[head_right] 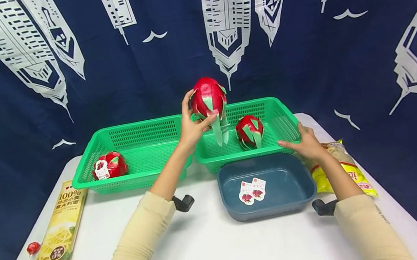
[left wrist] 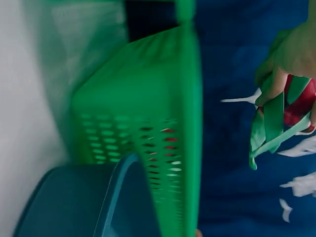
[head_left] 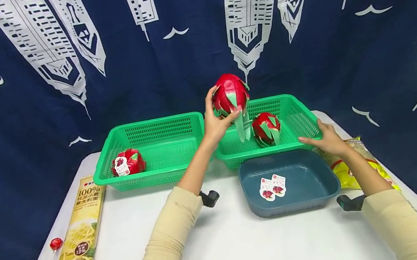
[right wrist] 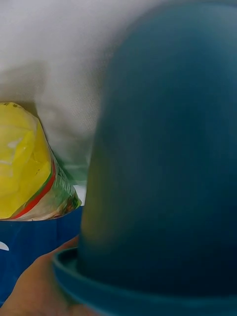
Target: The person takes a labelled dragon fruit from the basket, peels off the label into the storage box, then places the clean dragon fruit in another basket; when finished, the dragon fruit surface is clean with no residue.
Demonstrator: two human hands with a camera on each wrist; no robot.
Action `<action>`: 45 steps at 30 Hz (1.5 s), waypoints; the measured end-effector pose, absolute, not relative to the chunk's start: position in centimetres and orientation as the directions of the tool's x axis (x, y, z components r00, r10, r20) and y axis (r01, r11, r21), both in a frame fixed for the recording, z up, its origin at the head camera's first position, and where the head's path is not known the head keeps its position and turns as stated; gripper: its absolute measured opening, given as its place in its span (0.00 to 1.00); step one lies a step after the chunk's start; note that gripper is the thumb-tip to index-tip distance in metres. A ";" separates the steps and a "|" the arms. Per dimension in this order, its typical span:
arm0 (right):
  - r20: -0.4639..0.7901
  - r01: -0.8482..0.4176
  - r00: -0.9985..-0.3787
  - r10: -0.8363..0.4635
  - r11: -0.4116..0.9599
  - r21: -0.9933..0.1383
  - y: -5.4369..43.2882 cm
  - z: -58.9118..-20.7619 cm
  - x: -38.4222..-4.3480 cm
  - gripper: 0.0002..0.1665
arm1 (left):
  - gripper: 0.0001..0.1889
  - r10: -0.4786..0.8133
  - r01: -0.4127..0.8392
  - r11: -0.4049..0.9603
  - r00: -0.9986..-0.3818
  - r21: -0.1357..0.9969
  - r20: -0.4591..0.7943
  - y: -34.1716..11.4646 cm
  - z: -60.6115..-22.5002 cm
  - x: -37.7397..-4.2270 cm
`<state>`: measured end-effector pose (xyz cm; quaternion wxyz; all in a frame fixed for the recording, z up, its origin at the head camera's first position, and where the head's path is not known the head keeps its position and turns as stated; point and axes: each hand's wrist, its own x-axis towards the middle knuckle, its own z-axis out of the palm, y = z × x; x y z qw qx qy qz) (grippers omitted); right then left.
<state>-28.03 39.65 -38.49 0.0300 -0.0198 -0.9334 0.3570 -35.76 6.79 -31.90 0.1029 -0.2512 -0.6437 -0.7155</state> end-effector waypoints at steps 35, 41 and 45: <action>0.073 0.024 -0.992 0.101 0.729 -0.684 39.1 -38.8 -28.0 0.64 | 0.33 0.220 -0.171 0.282 -0.946 0.944 -0.237 11.2 -38.7 -39.9; 0.080 0.023 -0.991 0.108 0.726 -0.687 39.0 -38.8 -28.1 0.63 | 0.32 0.356 -0.052 0.139 -0.929 0.989 -0.099 7.7 -36.1 -37.1; 0.041 0.048 -0.994 0.102 0.733 -0.678 38.9 -38.6 -27.9 0.63 | 0.30 0.318 0.104 0.239 -0.948 0.965 0.023 3.0 -33.6 -34.7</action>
